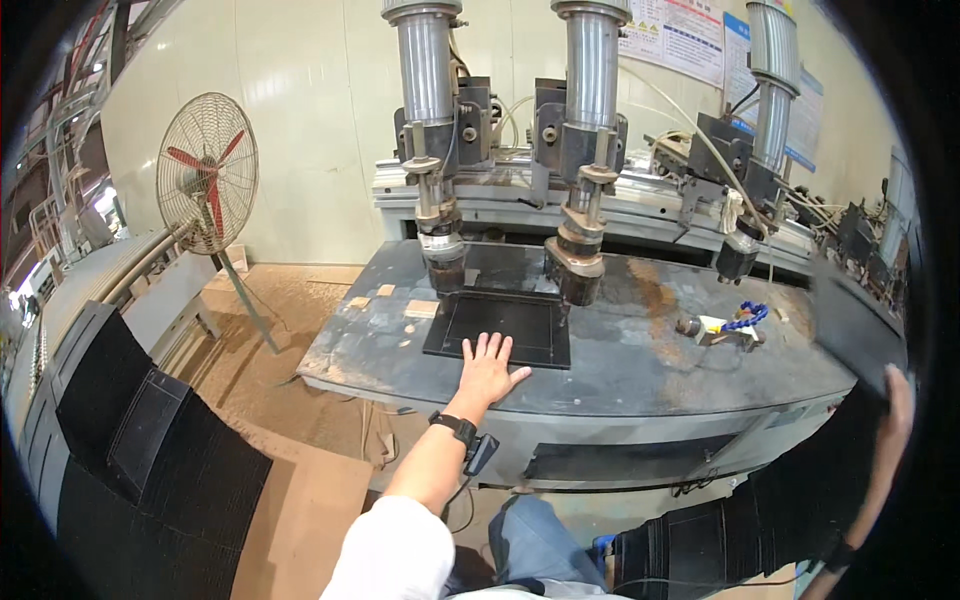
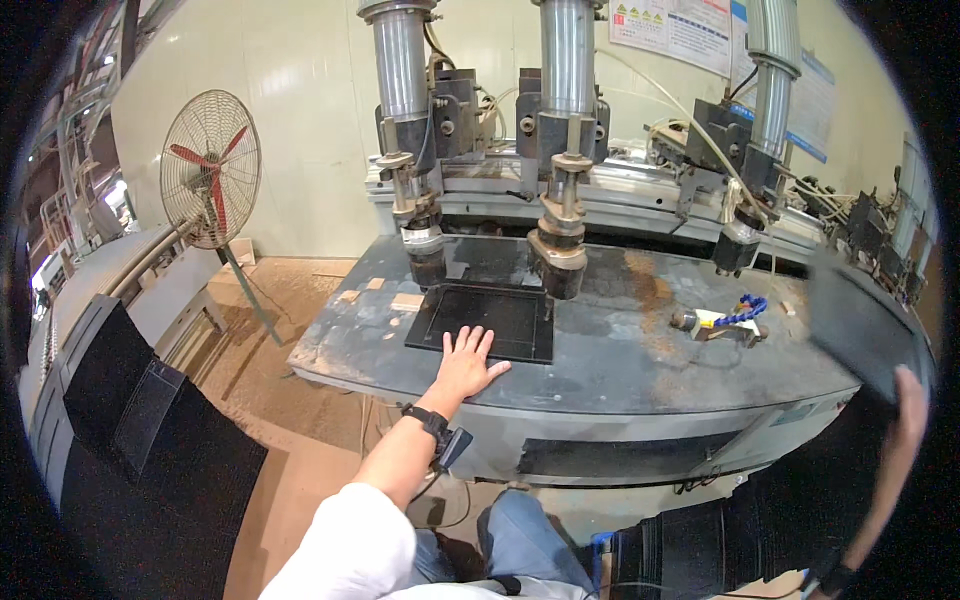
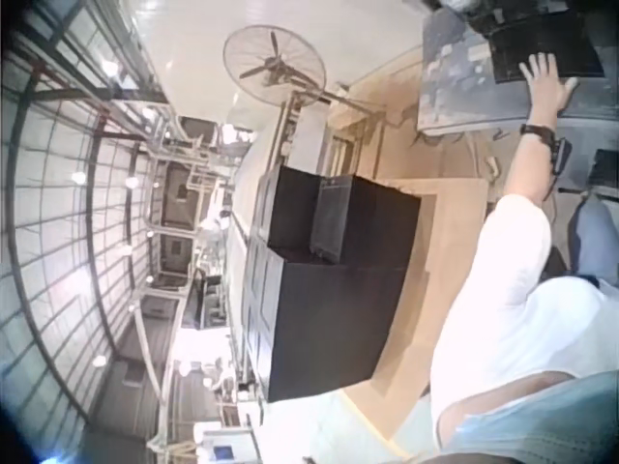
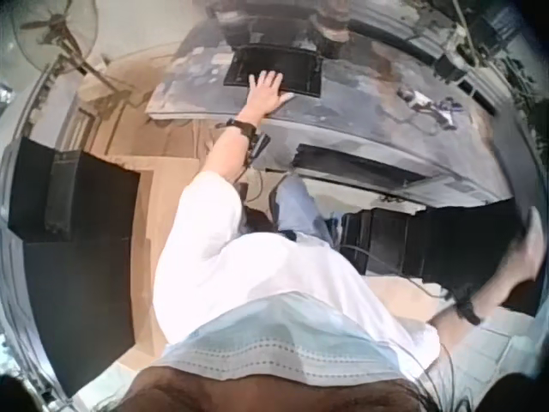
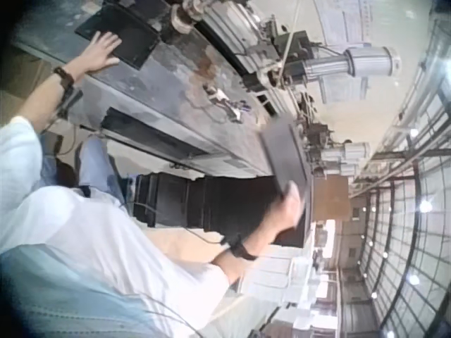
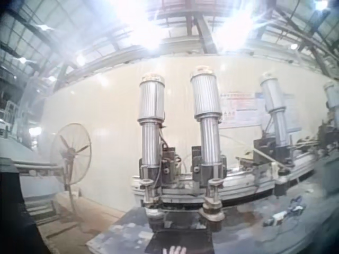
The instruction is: Move rectangular panels from a stack to a processing table.
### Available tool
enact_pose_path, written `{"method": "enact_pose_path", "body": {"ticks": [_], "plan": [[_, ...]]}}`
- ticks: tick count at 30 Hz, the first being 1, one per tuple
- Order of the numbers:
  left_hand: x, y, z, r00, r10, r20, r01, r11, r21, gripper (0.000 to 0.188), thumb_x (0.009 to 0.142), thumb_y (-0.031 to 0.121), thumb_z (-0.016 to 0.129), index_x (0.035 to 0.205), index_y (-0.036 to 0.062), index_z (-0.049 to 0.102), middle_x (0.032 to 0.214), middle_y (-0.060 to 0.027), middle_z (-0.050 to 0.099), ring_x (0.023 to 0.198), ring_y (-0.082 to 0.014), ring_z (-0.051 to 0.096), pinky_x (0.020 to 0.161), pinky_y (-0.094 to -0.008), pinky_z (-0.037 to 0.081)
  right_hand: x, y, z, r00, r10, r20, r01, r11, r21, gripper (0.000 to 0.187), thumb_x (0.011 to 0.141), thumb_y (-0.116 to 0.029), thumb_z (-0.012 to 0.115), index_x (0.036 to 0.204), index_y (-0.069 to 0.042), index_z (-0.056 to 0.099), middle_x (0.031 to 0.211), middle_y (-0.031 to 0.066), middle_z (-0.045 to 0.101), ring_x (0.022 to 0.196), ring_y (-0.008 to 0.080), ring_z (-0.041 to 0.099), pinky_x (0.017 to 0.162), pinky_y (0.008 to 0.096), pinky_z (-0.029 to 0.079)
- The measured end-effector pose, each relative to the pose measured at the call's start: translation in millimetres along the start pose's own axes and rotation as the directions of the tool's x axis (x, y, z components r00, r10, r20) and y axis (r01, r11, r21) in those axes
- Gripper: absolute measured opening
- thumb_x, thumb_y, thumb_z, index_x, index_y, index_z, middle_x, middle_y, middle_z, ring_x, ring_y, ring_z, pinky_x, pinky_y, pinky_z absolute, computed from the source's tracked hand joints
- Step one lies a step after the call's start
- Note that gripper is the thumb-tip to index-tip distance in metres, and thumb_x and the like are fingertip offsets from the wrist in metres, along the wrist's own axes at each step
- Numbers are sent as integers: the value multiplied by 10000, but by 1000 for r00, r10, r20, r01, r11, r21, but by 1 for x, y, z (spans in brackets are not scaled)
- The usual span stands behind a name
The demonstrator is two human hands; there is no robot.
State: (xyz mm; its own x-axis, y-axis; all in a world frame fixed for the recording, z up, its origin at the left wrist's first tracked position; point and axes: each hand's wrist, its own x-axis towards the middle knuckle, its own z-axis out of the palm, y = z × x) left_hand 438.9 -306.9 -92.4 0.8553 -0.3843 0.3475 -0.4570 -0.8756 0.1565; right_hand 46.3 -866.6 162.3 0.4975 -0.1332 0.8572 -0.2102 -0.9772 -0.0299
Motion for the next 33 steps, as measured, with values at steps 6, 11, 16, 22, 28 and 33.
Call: {"method": "enact_pose_path", "body": {"ticks": [6,11,16,22,28,33], "plan": [[-25,-16,-4,991,-120,58,121,993,-3,872,812,722,456,1410,88,415,1487,-182,323,1386,-362,260,1128,-571,125,14,-242,141,876,-481,40,432,817,382,328,690,54,558,979,-52,674,972,126,692,924,301,667,830,386,530],[-115,-1,-39,943,271,-192,-267,962,49,566,804,397,636,1256,72,536,1109,-114,535,1058,-290,504,1015,-426,376,-34,-342,274,828,-559,54,455,724,518,314,721,-2,557,997,-114,657,986,89,693,901,257,672,765,366,547],[-238,-38,-124,867,458,-195,-389,868,308,390,723,131,630,1113,125,628,906,-24,562,825,-172,561,697,-287,471,-77,-425,365,775,-606,178,433,715,549,374,775,-203,661,1120,-74,596,1185,128,607,1126,308,554,942,428,458],[-316,-60,-256,931,309,-195,-116,757,643,284,724,117,628,1008,121,637,960,-30,612,803,-160,580,650,-275,486,-68,-457,424,703,-617,355,253,683,686,481,796,-286,676,1193,-28,595,1292,132,567,1227,320,499,1029,410,401],[-369,-146,-324,864,-173,-472,494,465,734,250,757,101,552,1004,89,579,915,-41,611,817,-215,566,649,-332,459,-56,-482,397,617,-650,443,337,728,597,521,793,-285,690,1239,-45,568,1328,130,535,1297,351,416,1077,466,335],[-404,-239,-294,785,-324,-528,618,362,698,422,790,288,692,1121,76,536,913,-74,603,872,-247,584,701,-384,496,0,-442,337,715,-666,212,387,629,674,662,755,-270,732,1339,-87,479,1382,126,482,1323,345,386,1093,469,313]]}}
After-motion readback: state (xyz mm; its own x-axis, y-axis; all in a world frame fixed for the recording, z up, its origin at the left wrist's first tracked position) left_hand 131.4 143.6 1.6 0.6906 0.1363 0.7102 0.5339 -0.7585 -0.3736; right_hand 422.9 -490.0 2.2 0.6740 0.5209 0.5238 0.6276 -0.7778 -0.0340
